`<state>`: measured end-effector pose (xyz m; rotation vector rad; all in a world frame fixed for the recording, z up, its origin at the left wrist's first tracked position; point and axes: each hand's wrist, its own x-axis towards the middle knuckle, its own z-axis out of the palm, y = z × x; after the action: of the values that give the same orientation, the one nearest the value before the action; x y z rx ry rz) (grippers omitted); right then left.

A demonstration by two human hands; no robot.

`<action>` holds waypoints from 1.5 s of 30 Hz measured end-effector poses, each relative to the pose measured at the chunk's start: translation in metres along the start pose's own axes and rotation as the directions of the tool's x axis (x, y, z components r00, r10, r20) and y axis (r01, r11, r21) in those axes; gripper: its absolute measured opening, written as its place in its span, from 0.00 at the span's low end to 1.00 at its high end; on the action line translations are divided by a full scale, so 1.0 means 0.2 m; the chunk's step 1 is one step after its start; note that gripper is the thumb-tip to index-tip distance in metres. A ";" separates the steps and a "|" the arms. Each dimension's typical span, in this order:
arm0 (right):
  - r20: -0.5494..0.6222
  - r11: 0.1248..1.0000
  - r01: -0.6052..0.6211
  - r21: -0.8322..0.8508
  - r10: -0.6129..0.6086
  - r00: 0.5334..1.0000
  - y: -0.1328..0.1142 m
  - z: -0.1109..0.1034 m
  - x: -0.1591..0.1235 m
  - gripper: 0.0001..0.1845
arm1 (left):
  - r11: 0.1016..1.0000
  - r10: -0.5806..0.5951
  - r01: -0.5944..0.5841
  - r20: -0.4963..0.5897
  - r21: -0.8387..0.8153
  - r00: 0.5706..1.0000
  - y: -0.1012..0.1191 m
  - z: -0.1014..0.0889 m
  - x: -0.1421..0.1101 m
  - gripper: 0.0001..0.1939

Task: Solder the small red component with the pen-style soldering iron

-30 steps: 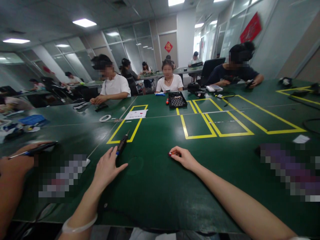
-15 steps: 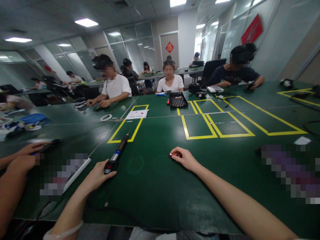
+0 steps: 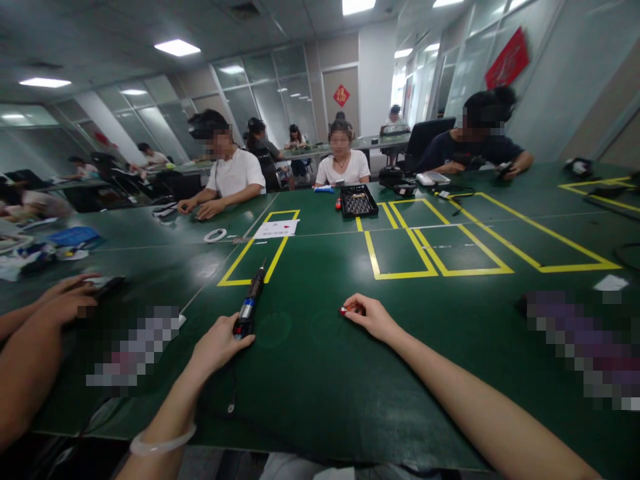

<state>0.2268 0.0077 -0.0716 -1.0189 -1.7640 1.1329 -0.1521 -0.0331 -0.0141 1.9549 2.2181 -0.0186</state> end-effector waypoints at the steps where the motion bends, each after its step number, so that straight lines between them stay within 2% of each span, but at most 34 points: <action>1: 0.006 1.000 0.001 -0.005 -0.001 1.000 0.00 0.00 0.00 0.08 | 1.000 0.002 -0.002 -0.003 0.012 1.000 0.05 0.00 -0.01 0.38; 7: -0.004 0.997 0.062 -0.044 -0.062 0.998 0.00 -0.01 0.00 0.07 | 0.996 0.063 -0.061 -0.031 0.069 0.997 0.41 0.01 -0.04 0.34; 11: -0.020 0.997 0.053 -0.051 -0.054 0.998 0.02 0.00 0.01 0.07 | 0.988 0.143 -0.139 -0.060 0.067 0.988 0.63 0.04 -0.03 0.34; 16: -0.031 0.997 0.062 -0.052 -0.064 0.997 0.01 0.01 0.00 0.08 | 0.968 0.251 -0.251 -0.093 0.016 0.964 0.84 0.10 -0.01 0.33; 20: -0.026 0.986 0.117 -0.122 -0.121 0.992 0.01 0.02 0.00 0.04 | 0.956 0.292 -0.292 -0.101 0.018 0.951 0.96 0.12 -0.03 0.34; 24: -0.005 0.961 0.183 -0.205 -0.188 0.982 0.01 0.03 0.00 0.04 | 0.947 0.316 -0.308 -0.093 0.093 0.944 1.02 0.13 -0.04 0.36; 30: 0.033 0.923 0.222 -0.313 -0.223 0.974 0.00 0.04 0.01 0.04 | 0.938 0.334 -0.318 -0.111 0.135 0.936 1.03 0.13 -0.05 0.35; 37: 0.029 0.930 0.246 -0.272 -0.247 0.969 -0.01 0.03 0.00 0.05 | 0.938 0.338 -0.322 -0.129 0.131 0.932 1.03 0.14 -0.06 0.36; 45: 0.015 0.939 0.203 -0.278 -0.207 0.978 -0.06 0.04 -0.04 0.08 | 0.955 0.289 -0.275 -0.151 0.108 0.945 1.03 0.15 -0.05 0.35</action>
<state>0.2194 -0.0047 -0.0644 -0.9734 -2.0050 0.7595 0.0552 -0.0203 -0.0196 2.3850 2.0375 0.0928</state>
